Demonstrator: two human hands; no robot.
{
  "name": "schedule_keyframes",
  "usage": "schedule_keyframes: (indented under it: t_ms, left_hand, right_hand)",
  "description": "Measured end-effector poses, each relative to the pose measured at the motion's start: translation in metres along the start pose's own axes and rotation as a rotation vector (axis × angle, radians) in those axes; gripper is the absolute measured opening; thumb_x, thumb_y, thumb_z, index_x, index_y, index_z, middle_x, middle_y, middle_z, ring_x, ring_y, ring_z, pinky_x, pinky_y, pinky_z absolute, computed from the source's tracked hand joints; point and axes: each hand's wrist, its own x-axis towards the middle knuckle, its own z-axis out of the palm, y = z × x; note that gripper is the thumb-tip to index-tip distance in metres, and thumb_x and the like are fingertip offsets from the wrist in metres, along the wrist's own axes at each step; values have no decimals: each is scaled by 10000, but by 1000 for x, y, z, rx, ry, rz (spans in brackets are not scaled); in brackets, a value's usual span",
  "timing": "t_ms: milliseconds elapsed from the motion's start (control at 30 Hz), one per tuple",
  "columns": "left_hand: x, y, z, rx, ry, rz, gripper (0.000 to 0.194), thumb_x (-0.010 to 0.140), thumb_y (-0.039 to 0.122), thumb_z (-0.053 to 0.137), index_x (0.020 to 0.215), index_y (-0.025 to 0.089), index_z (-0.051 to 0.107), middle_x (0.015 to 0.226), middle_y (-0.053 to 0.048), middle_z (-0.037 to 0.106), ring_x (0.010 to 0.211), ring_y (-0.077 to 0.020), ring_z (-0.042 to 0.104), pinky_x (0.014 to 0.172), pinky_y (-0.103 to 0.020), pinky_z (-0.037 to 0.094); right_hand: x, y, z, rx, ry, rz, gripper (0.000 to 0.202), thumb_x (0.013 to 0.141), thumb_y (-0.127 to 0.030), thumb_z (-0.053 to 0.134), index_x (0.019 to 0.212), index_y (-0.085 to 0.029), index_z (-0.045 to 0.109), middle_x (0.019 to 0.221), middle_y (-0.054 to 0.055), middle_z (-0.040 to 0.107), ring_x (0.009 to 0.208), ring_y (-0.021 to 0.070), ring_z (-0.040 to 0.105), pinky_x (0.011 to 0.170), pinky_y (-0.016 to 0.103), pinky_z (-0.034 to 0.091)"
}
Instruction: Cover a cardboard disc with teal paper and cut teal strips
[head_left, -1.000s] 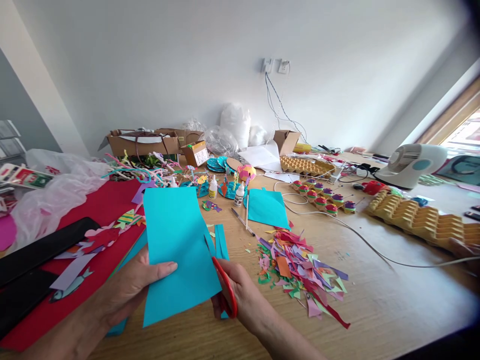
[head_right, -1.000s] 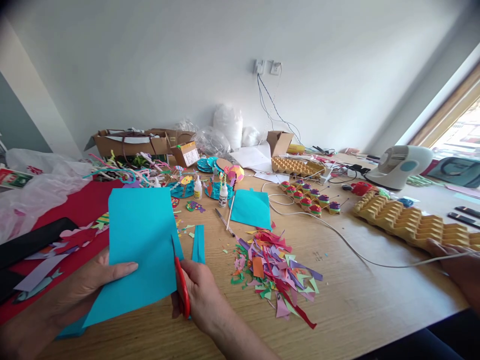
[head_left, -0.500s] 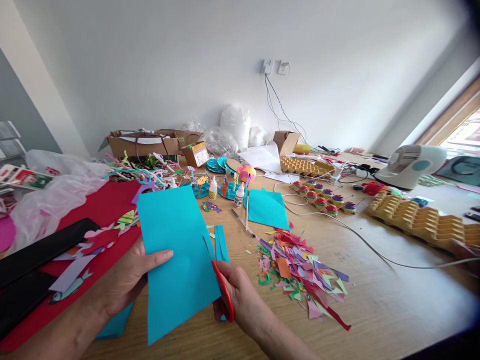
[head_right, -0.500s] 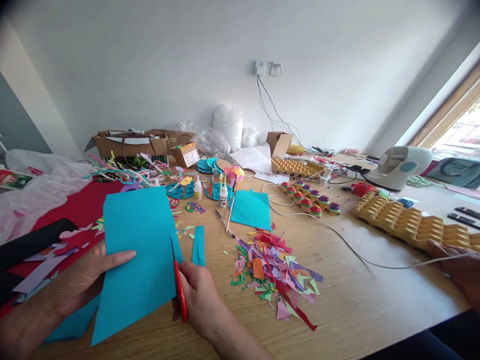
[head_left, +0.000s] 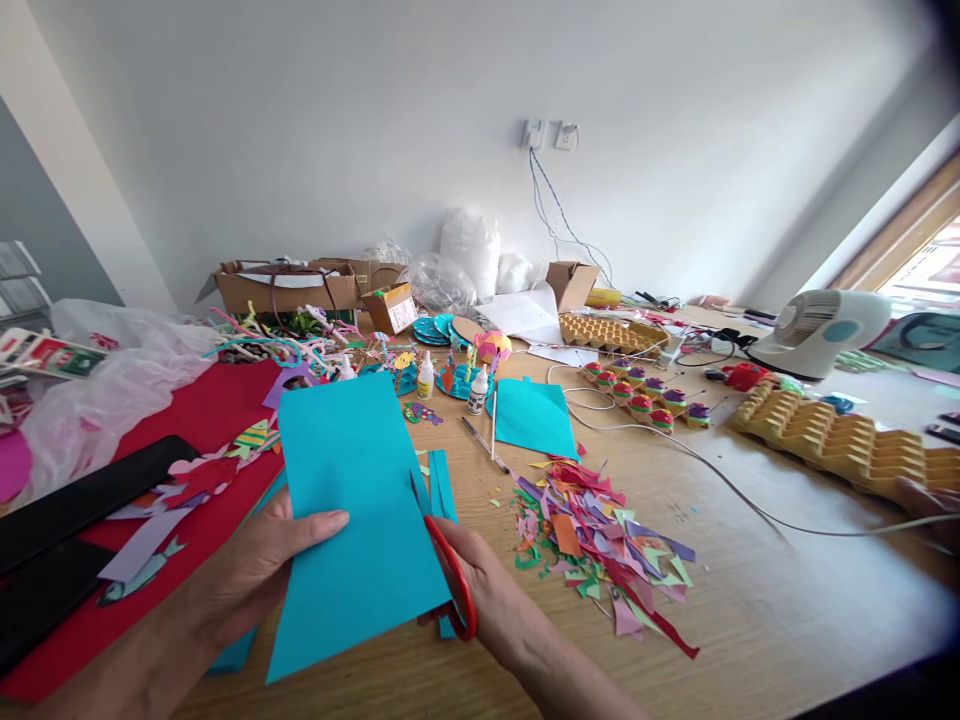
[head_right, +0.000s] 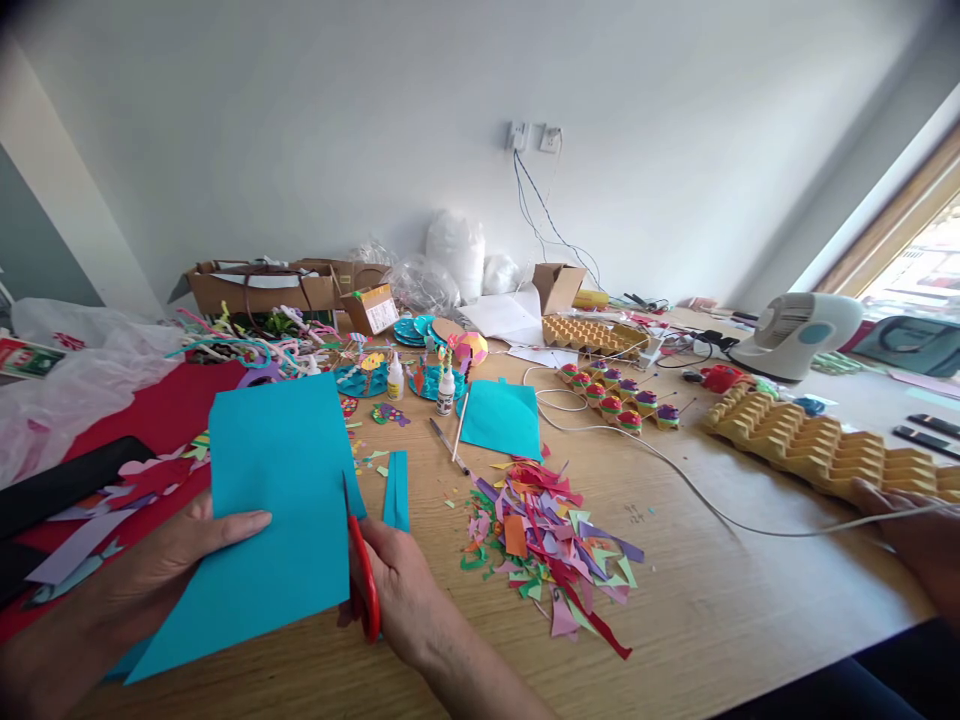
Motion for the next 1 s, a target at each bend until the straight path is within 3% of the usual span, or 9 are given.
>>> schedule_keyframes:
  t_ms: [200,500,700,1000]
  left_hand:
    - [-1,0,-1,12,-10,-5,736,752,162,629,1359,264,227,1028,-88,688,941,-353,618,759,-496,502]
    - [0,-2,1,-39,61,-56,710,666,186,710,1290,236,375,1023,-86,689,932,-360,621,755,-476,507]
    - [1,-2,1,-64,24,-72,655,673,187,703,1258,233,412,1025,-81,687,981,-343,601,785,-463,498]
    - [0,-4,2,-29,97,-68,648,633,221,730,1218,195,454,998,-97,696,910,-364,630,722,-474,524]
  right_hand:
    - [2,-1,0,-21,8,-6,447,762,-585,398,726,-151,499,521,-27,470,444,75,465,404,163,350]
    - [3,3,3,-1,39,22,445,748,-590,405,703,-156,490,457,-56,413,376,58,421,346,142,321]
    - [4,12,3,2,29,-19,478,776,-618,377,698,-158,484,449,-55,413,371,59,425,338,142,294]
    - [5,17,5,-12,89,-18,484,766,-626,402,678,-156,477,449,-59,397,351,50,392,315,140,281]
